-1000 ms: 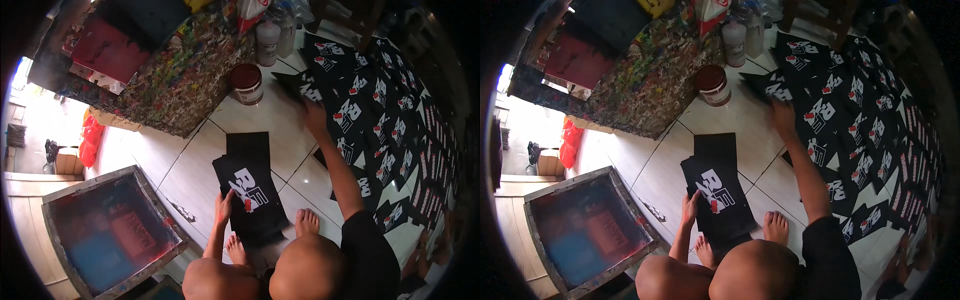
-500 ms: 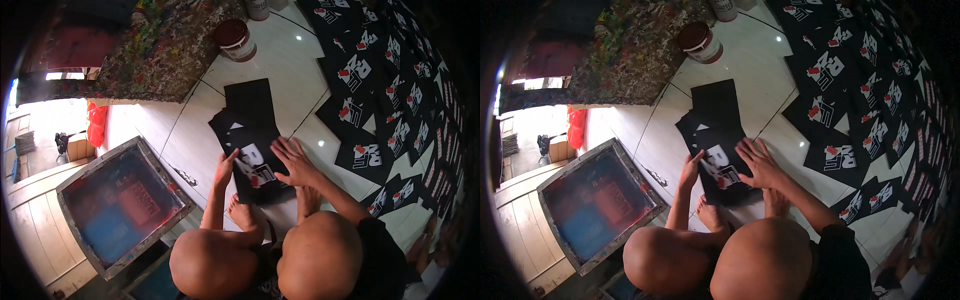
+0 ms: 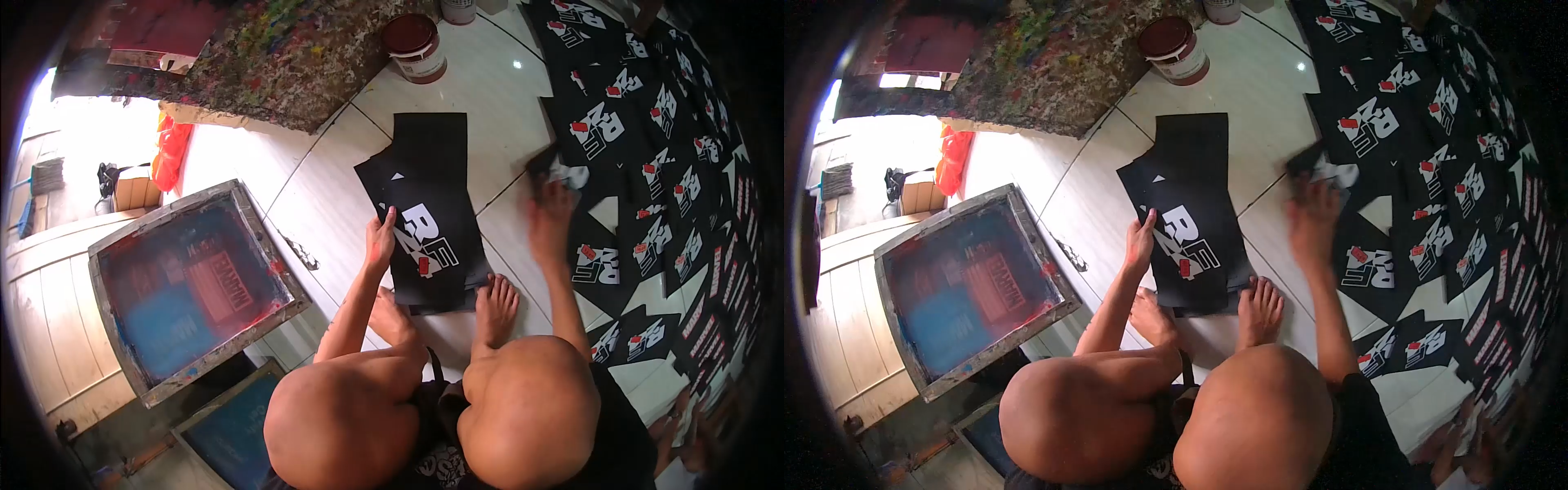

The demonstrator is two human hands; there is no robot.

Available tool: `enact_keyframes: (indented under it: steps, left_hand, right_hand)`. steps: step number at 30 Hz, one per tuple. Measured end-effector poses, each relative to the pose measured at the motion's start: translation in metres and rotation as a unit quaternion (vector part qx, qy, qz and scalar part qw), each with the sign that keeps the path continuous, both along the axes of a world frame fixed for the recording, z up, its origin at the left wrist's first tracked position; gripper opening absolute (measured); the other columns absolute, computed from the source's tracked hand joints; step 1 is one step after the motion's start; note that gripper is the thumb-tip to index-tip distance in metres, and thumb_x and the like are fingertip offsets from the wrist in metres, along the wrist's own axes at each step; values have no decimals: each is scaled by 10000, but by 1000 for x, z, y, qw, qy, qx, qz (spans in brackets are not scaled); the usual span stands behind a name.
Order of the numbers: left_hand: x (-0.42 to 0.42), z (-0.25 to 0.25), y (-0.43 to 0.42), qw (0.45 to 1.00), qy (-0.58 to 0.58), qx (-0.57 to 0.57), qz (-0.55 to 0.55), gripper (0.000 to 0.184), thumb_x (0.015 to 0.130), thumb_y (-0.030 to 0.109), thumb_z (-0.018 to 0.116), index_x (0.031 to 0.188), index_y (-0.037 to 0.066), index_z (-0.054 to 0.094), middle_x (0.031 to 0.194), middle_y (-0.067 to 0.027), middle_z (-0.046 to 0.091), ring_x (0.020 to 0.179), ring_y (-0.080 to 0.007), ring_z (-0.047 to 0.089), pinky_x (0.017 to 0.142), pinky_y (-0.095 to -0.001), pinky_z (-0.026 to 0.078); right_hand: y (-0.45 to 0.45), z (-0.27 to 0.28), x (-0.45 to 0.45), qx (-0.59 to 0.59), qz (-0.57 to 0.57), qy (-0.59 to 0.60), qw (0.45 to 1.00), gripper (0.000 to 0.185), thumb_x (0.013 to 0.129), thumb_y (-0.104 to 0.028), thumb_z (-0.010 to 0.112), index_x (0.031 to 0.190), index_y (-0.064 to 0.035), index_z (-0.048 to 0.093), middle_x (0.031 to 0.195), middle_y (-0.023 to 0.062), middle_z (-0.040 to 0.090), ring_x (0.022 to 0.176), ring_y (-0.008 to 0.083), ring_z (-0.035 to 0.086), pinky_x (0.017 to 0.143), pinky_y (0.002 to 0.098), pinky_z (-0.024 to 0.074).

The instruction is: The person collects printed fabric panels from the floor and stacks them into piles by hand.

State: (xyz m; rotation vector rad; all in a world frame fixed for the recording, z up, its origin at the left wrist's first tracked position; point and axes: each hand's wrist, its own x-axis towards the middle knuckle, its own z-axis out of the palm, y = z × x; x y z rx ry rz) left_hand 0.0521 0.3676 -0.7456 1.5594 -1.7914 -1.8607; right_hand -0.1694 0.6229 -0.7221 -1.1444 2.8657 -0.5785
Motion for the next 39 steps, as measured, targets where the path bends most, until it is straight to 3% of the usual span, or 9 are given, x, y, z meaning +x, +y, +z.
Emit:
enact_keyframes:
  steps: [6, 8, 13, 16, 23, 25, 27, 30, 39]
  left_hand:
    - [-24, 9, -2, 982, 93, 160, 42, 360, 974, 376, 503, 951, 41, 633, 814, -2, 638, 697, -81, 566, 584, -238, 440]
    - [-33, 30, 2, 982, 104, 156, -15, 373, 937, 317, 586, 1085, -25, 577, 947, -27, 647, 827, -106, 584, 763, -256, 479]
    - [-43, 20, 19, 994, 56, 17, -93, 300, 838, 163, 709, 1059, -3, 592, 907, -46, 664, 788, -113, 607, 720, -266, 491]
    - [-45, 4, 13, 993, 59, 10, -102, 265, 879, 192, 674, 1053, 5, 602, 922, -53, 674, 791, -119, 635, 703, -270, 517]
    - [-76, 24, 17, 986, 48, -57, -152, 254, 876, 215, 675, 989, -4, 616, 835, -27, 648, 733, -94, 602, 638, -255, 488]
    - [-77, 8, 6, 986, 22, -27, -163, 279, 907, 264, 628, 1018, 8, 614, 866, -29, 653, 761, -101, 610, 669, -260, 492]
    - [-76, 3, -5, 984, -4, 5, -175, 314, 938, 313, 581, 1047, 21, 611, 897, -30, 658, 790, -107, 617, 700, -265, 495]
    - [-80, 25, -9, 950, 136, 257, -116, 580, 982, 530, 327, 1158, 36, 575, 1029, -55, 645, 914, -137, 608, 822, -299, 472]
    - [-76, 23, -13, 948, 119, 143, -257, 339, 825, 16, 594, 1160, 19, 544, 945, -12, 639, 828, -90, 598, 730, -234, 474]
  right_hand:
    - [-37, 20, 128, -111, 288, -202, 930, 499, 867, -382, 604, 1249, -62, 569, 1394, 204, 422, 1335, 437, 312, 1091, 605, 184]
    - [-30, 15, 117, -133, 349, -294, 880, 524, 867, -410, 606, 1248, -53, 568, 1388, 224, 420, 1342, 412, 317, 1107, 558, 200]
    - [-6, -13, -42, -159, -9, -2, 987, 746, 837, -461, 634, 1394, -41, 368, 1424, 234, 366, 1336, 395, 327, 1109, 524, 224]
    - [9, -8, -125, 39, -105, 119, 987, 721, 859, -461, 599, 1402, -44, 375, 1463, 198, 344, 1367, 353, 304, 1131, 499, 184]
    - [1, -31, -153, -33, -60, 92, 993, 439, 939, -355, 515, 1266, -63, 551, 1335, 137, 522, 1293, 265, 435, 1073, 446, 323]
    - [-5, 26, -131, 14, -64, -312, 948, 386, 934, -337, 532, 1217, -81, 587, 1244, 142, 579, 1198, 274, 514, 998, 404, 409]
    - [-10, 58, -68, -28, 5, -371, 928, 368, 918, -330, 557, 1189, -85, 597, 1201, 151, 590, 1136, 298, 541, 954, 382, 439]
    - [-3, 48, 16, -38, 241, -204, 948, 596, 858, -457, 596, 1297, -59, 525, 1365, 170, 479, 1327, 327, 367, 1119, 482, 234]
    - [90, -13, 76, 66, -218, -24, 973, 541, 933, -325, 509, 1371, -20, 419, 1491, 222, 267, 1406, 387, 191, 1116, 562, 159]
